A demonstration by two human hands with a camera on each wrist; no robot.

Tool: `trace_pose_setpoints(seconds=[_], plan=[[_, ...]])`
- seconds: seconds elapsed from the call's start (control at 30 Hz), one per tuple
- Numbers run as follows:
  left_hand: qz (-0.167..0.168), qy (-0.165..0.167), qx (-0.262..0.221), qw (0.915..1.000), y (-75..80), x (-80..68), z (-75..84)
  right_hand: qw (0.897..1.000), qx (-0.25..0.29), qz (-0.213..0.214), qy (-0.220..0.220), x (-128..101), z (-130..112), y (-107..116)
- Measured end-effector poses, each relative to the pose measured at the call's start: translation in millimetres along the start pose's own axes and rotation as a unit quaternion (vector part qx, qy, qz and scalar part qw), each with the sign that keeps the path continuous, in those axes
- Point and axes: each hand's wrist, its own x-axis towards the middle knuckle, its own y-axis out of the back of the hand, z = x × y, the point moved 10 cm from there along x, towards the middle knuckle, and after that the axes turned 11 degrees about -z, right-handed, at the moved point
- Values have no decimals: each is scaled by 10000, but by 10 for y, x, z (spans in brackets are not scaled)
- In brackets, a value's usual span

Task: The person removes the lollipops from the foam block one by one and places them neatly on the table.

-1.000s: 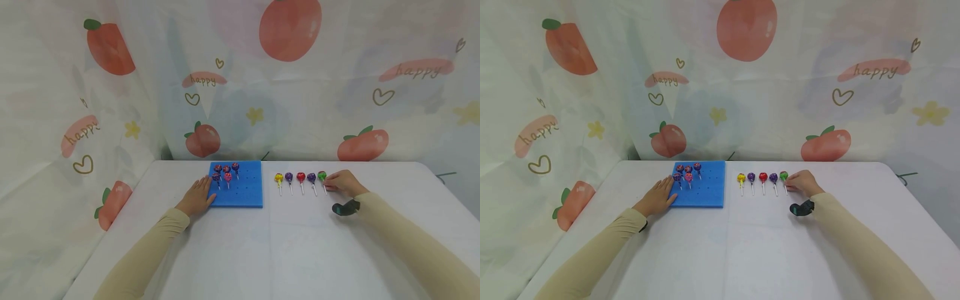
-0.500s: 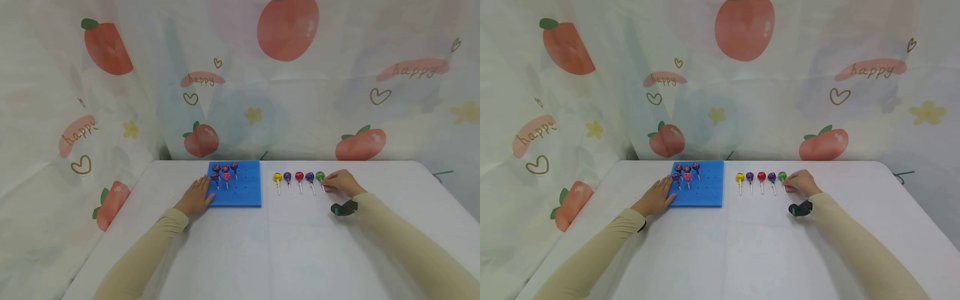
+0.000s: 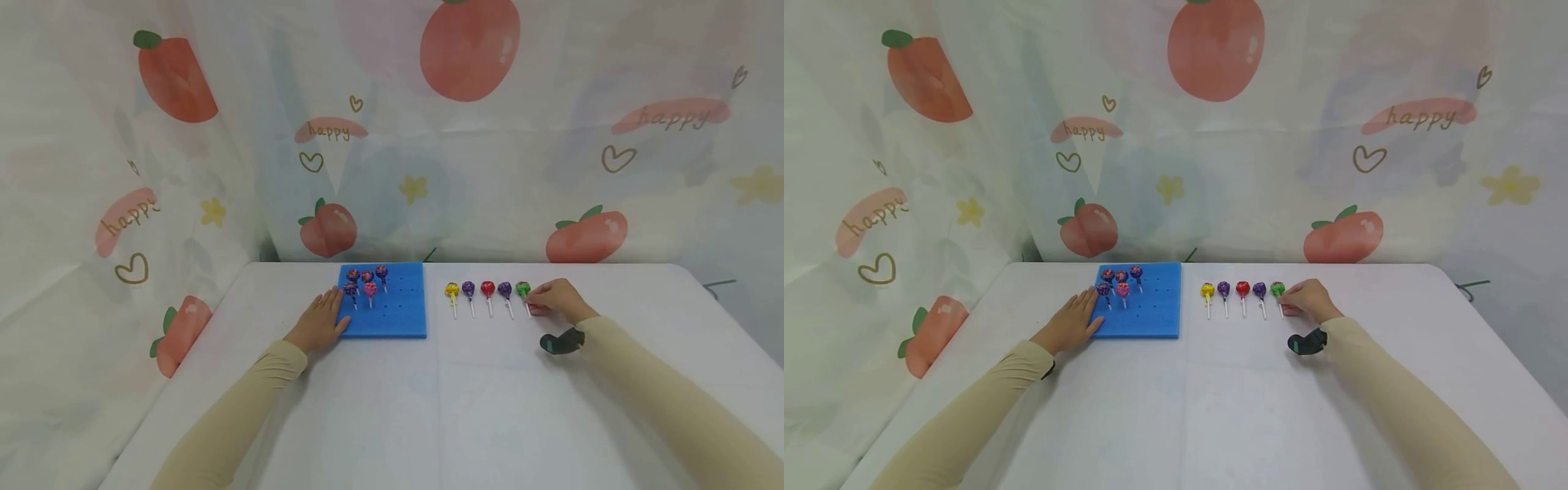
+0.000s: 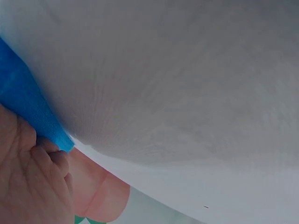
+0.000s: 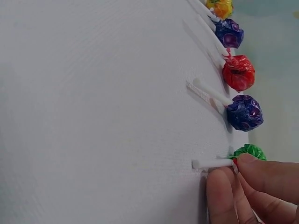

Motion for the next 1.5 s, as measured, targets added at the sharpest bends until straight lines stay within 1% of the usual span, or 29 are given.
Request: trace_pose_setpoints(seconds=[0.2, 0.5, 0.63, 0.7, 0.9, 1.13, 1.27, 1.5], plan=[[34, -13, 45, 10000, -1, -8, 6, 9999, 92, -68, -36, 5, -4, -19], [-5, 6, 55, 10000, 28, -36, 24, 9990, 322, -288, 117, -10, -12, -29], [-11, 10, 65, 10000, 30, -33, 19, 9988, 271, -388, 80, -31, -26, -32], [4, 9, 66, 10000, 28, -27, 14, 9990, 162, -415, 37, -41, -27, -31], [-106, 68, 134, 9998, -11, -7, -4, 9987, 104, -502, -27, -49, -24, -46], [27, 0, 97, 9999, 12, -15, 12, 9986, 175, -494, -32, -53, -20, -45], [36, -7, 84, 10000, 13, -15, 15, 9986, 135, -515, -30, -67, -37, -50], [-124, 86, 153, 9998, -29, 6, -9, 9983, 190, -544, 35, -75, -60, -63]])
